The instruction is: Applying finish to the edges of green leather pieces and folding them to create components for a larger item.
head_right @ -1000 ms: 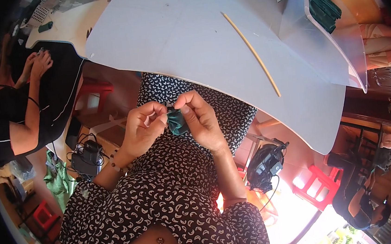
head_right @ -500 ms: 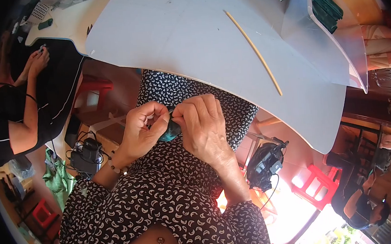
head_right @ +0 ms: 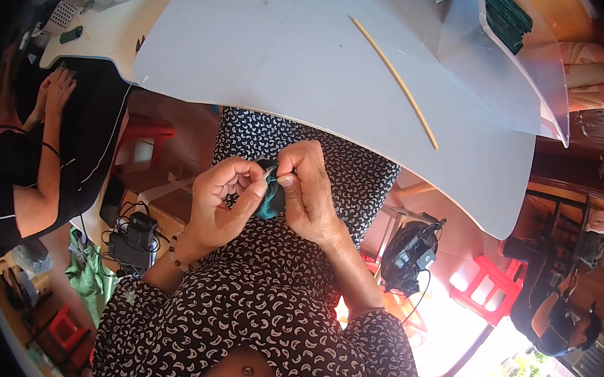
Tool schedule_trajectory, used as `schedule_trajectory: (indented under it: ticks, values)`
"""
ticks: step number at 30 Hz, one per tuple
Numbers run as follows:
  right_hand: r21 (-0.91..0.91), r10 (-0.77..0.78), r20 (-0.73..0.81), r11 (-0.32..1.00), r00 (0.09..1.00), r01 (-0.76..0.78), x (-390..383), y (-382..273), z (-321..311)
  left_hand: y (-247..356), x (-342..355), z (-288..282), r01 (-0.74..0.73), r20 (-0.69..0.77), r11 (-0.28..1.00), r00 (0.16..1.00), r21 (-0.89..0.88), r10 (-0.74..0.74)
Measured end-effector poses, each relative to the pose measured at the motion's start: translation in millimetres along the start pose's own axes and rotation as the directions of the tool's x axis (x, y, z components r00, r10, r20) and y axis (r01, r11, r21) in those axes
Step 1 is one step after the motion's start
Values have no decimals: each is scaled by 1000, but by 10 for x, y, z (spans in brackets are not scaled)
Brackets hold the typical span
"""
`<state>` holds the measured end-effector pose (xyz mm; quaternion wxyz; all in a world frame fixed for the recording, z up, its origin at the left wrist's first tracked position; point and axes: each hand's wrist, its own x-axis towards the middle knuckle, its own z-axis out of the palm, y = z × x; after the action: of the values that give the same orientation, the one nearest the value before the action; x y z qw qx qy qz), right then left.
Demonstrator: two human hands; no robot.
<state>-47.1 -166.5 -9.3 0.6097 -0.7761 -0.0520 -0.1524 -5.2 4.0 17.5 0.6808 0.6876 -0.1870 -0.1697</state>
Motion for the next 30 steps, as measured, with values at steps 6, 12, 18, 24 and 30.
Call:
schedule_trajectory:
  ticks: [6, 12, 18, 24, 30]
  values:
    - [51, 100, -18, 994, 995, -99, -33, -17, 37, -17, 28, 37, -170, -75, 948, 978, 270, 196]
    - [-13, 7, 9, 1000, 1000, -7, 21, -48, 35, -39, 22, 53, -210, -137, 941, 958, 264, 252]
    - [-101, -186, 62, 976, 981, 191, 80, 6, 11, -53, 20, 17, -178, -141, 957, 967, 227, 213]
    - [63, -116, 11, 991, 993, 115, 38, 142, -5, -107, 16, 23, -10, -96, 999, 995, -39, 7]
    - [44, -100, 19, 994, 995, 99, 36, 141, -52, -24, 30, 35, 11, -49, 1000, 999, -20, -12]
